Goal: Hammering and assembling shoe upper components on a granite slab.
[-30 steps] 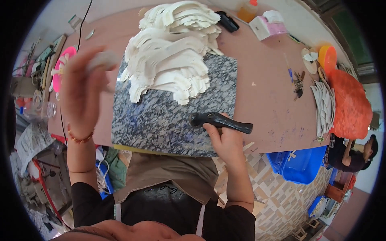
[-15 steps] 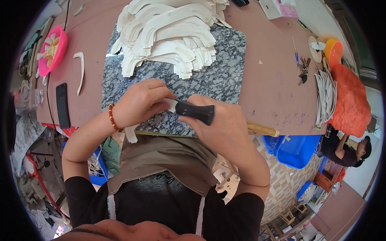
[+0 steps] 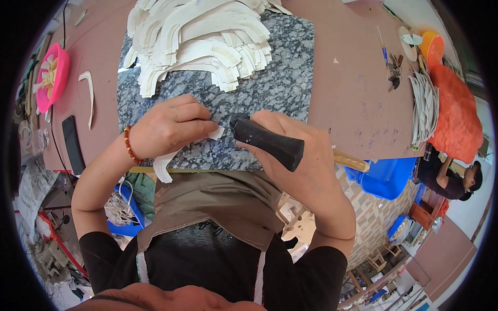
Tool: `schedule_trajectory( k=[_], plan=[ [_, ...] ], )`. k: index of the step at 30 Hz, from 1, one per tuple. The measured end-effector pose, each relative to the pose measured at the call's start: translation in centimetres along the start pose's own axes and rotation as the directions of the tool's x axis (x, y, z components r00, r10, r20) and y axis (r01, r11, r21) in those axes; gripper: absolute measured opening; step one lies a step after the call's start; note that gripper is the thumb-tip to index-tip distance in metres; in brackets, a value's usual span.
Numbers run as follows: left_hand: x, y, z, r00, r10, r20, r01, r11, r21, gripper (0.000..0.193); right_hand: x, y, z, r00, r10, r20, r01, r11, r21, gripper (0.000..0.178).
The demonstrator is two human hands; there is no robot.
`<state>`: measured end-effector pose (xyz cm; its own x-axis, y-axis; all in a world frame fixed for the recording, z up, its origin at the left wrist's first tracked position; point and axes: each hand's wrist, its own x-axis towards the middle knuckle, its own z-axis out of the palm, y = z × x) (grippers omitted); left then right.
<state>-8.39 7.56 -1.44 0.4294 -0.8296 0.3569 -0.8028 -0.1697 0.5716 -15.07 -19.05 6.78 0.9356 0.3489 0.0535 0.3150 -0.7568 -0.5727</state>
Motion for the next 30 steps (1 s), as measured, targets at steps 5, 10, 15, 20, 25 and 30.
schedule_trajectory(
  k=[5, 10, 15, 20, 25, 30],
  plan=[
    [0.2, 0.0, -0.6, 0.992, 0.108, 0.064, -0.114, 0.989, 0.098, 0.035, 0.5, -0.5, 0.5, 0.999, -0.011, -0.031, 0.013, 0.997, 0.076, 0.020],
    [0.0, 0.3, -1.1, 0.974, 0.172, 0.146, -0.198, 0.961, 0.193, 0.039, 0.9, -1.3, -0.3, 0.985, 0.073, 0.154, -0.069, 0.997, -0.028, 0.024],
    [-0.6, -0.6, -1.3, 0.975, 0.195, 0.108, -0.209, 0.968, 0.142, 0.038, 1.3, -1.1, 0.6, 0.989, 0.042, 0.143, -0.052, 0.997, 0.062, 0.021],
    [-0.8, -0.6, -1.3, 0.979, 0.177, 0.102, -0.191, 0.970, 0.148, 0.038, 1.8, -1.7, 1.0, 0.993, 0.024, 0.114, -0.033, 0.997, 0.075, 0.018],
    [-2.0, 0.8, -1.4, 0.987, -0.134, -0.088, 0.140, 0.988, 0.066, 0.034, 2.0, -1.5, 1.5, 0.989, 0.004, 0.150, -0.016, 0.997, 0.080, 0.016],
    [-2.9, 1.2, -0.8, 0.979, -0.158, -0.129, 0.162, 0.987, 0.014, 0.029, 1.7, -1.3, 1.6, 0.986, 0.046, 0.163, -0.057, 0.996, 0.064, 0.019]
  ],
)
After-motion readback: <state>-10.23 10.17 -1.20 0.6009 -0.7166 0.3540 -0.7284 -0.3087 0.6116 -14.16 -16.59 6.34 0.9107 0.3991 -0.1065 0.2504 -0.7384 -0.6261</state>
